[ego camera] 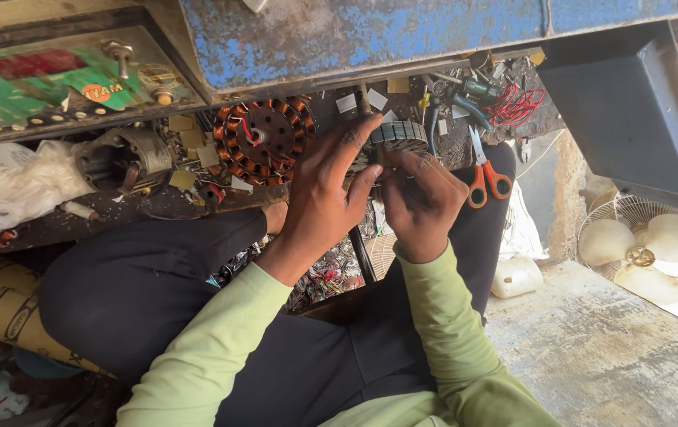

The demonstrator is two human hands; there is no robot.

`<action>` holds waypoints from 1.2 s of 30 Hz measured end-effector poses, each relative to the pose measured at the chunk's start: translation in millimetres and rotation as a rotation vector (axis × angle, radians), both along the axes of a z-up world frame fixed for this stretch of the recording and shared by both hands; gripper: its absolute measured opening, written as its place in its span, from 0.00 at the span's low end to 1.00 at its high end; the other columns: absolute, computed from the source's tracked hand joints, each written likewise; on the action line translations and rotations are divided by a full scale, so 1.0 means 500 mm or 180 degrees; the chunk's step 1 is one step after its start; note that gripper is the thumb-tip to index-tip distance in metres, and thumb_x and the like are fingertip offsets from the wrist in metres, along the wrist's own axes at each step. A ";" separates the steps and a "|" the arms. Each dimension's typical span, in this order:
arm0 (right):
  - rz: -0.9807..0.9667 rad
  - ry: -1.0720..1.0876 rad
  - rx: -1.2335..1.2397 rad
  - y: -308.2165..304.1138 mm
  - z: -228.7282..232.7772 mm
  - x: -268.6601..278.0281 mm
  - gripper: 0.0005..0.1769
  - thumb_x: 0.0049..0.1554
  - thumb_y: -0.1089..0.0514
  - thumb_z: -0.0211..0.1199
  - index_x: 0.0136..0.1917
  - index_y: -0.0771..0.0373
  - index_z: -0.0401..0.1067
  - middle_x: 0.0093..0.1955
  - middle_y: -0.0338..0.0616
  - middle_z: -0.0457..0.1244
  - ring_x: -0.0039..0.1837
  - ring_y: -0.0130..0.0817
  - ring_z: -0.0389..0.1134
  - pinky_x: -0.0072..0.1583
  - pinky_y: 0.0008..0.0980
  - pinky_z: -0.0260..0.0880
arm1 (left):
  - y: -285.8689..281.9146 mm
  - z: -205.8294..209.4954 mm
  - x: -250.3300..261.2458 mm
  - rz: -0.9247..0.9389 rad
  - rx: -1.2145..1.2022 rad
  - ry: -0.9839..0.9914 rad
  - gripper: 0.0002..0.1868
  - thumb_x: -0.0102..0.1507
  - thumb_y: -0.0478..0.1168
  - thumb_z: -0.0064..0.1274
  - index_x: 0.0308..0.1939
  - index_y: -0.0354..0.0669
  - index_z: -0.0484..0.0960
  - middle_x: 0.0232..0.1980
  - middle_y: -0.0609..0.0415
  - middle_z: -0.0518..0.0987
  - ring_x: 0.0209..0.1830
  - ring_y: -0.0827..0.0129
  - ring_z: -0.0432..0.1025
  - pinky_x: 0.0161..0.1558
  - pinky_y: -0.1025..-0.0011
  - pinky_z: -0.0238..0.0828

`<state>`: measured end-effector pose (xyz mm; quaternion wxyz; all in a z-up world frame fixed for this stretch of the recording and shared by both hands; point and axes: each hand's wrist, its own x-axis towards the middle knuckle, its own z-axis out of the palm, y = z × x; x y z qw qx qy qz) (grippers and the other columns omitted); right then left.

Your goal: The person works on a fan motor core, handling the stator by hand and using scissors to cut small pieces of yellow insulation tape.

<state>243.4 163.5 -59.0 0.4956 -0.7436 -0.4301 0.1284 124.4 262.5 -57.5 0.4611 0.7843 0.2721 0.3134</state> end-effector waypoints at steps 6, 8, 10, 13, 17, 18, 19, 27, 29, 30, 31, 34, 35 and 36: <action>0.0249 -0.0070 -0.0110 0.003 0.026 0.016 0.12 0.56 0.72 0.64 0.54 0.70 0.77 0.47 0.49 0.72 0.44 0.31 0.75 0.49 0.28 0.73 | -0.002 -0.012 0.006 -0.0012 0.0178 -0.0095 0.26 0.66 0.30 0.59 0.68 0.39 0.71 0.66 0.45 0.76 0.66 0.49 0.73 0.66 0.58 0.71; 0.0331 -0.0062 -0.0204 0.002 0.033 0.019 0.12 0.56 0.72 0.65 0.54 0.70 0.77 0.47 0.49 0.71 0.45 0.33 0.75 0.49 0.29 0.73 | -0.001 -0.014 0.007 -0.0004 0.0225 -0.0088 0.25 0.66 0.30 0.59 0.66 0.39 0.71 0.65 0.45 0.77 0.66 0.49 0.74 0.66 0.58 0.71; 0.0366 -0.0186 -0.0193 0.003 0.036 0.023 0.12 0.56 0.72 0.65 0.54 0.70 0.77 0.47 0.49 0.71 0.46 0.34 0.75 0.50 0.29 0.74 | -0.002 -0.015 0.008 -0.0006 0.0269 -0.0083 0.23 0.66 0.30 0.59 0.65 0.38 0.72 0.65 0.45 0.77 0.66 0.49 0.74 0.65 0.58 0.72; 0.0427 -0.0236 -0.0210 0.006 0.039 0.028 0.13 0.55 0.72 0.66 0.54 0.70 0.77 0.47 0.49 0.71 0.46 0.34 0.75 0.51 0.29 0.74 | -0.003 -0.015 0.008 -0.0020 0.0249 -0.0061 0.21 0.66 0.30 0.58 0.62 0.38 0.72 0.65 0.46 0.77 0.66 0.50 0.74 0.65 0.59 0.72; 0.0512 -0.0184 -0.0213 0.007 0.041 0.033 0.15 0.54 0.72 0.65 0.55 0.69 0.78 0.47 0.49 0.72 0.47 0.34 0.76 0.51 0.28 0.74 | -0.004 -0.015 0.010 -0.0034 0.0316 -0.0005 0.20 0.66 0.30 0.58 0.61 0.37 0.73 0.65 0.46 0.76 0.65 0.50 0.74 0.65 0.59 0.72; 0.0511 -0.0184 -0.0208 0.008 0.041 0.034 0.15 0.54 0.72 0.65 0.55 0.69 0.78 0.47 0.49 0.72 0.47 0.34 0.76 0.51 0.28 0.74 | -0.004 -0.014 0.010 -0.0039 0.0346 -0.0012 0.20 0.66 0.30 0.58 0.62 0.37 0.73 0.65 0.46 0.76 0.66 0.50 0.74 0.65 0.59 0.72; 0.0548 -0.0221 -0.0247 0.006 0.041 0.035 0.15 0.52 0.72 0.66 0.54 0.69 0.78 0.46 0.49 0.71 0.46 0.34 0.75 0.51 0.29 0.74 | -0.005 -0.014 0.009 -0.0041 0.0341 -0.0010 0.20 0.66 0.30 0.58 0.62 0.37 0.73 0.65 0.46 0.76 0.66 0.50 0.74 0.65 0.59 0.72; -0.0003 0.1853 -0.0083 0.000 -0.002 0.032 0.07 0.56 0.69 0.66 0.49 0.72 0.76 0.39 0.42 0.71 0.37 0.22 0.73 0.40 0.25 0.74 | -0.008 -0.020 0.012 0.0005 0.0382 -0.0007 0.18 0.68 0.31 0.57 0.61 0.36 0.73 0.65 0.46 0.77 0.65 0.51 0.74 0.65 0.58 0.72; 0.0035 0.1329 -0.0052 0.001 -0.015 0.039 0.07 0.56 0.69 0.67 0.50 0.73 0.76 0.39 0.42 0.71 0.38 0.21 0.72 0.41 0.21 0.72 | -0.006 -0.024 0.012 0.0017 0.0370 0.0017 0.17 0.68 0.31 0.57 0.61 0.36 0.73 0.64 0.46 0.77 0.65 0.51 0.74 0.64 0.59 0.72; 0.0026 0.1326 -0.0052 0.000 -0.019 0.041 0.07 0.56 0.69 0.67 0.50 0.73 0.76 0.39 0.42 0.71 0.38 0.21 0.72 0.41 0.21 0.72 | -0.006 -0.026 0.014 0.0035 0.0366 0.0036 0.17 0.69 0.31 0.57 0.61 0.36 0.73 0.64 0.46 0.77 0.64 0.51 0.75 0.64 0.59 0.72; 0.0027 0.1075 -0.0090 0.000 -0.022 0.042 0.06 0.56 0.70 0.67 0.48 0.72 0.76 0.38 0.41 0.70 0.37 0.21 0.70 0.41 0.20 0.69 | -0.005 -0.027 0.014 0.0033 0.0369 0.0040 0.17 0.69 0.31 0.57 0.61 0.36 0.73 0.64 0.46 0.77 0.64 0.51 0.75 0.64 0.59 0.72; 0.0016 0.0817 0.0015 0.004 -0.025 0.046 0.09 0.54 0.69 0.69 0.48 0.70 0.72 0.41 0.41 0.67 0.40 0.21 0.66 0.43 0.20 0.65 | -0.006 -0.030 0.015 0.0032 0.0384 0.0019 0.17 0.69 0.30 0.56 0.62 0.36 0.72 0.64 0.45 0.77 0.65 0.50 0.75 0.64 0.59 0.73; 0.0003 0.0799 0.0161 0.007 -0.022 0.047 0.13 0.53 0.68 0.70 0.48 0.69 0.69 0.44 0.41 0.65 0.43 0.22 0.64 0.45 0.21 0.64 | -0.005 -0.031 0.016 0.0021 0.0419 -0.0022 0.19 0.69 0.31 0.56 0.63 0.36 0.71 0.64 0.45 0.77 0.65 0.50 0.75 0.65 0.59 0.72; -0.0002 0.0802 0.0161 0.010 -0.018 0.048 0.13 0.53 0.68 0.70 0.48 0.69 0.69 0.44 0.41 0.65 0.43 0.22 0.64 0.45 0.21 0.64 | -0.004 -0.032 0.018 0.0010 0.0454 -0.0063 0.22 0.68 0.32 0.57 0.64 0.36 0.70 0.64 0.44 0.77 0.65 0.50 0.75 0.65 0.58 0.72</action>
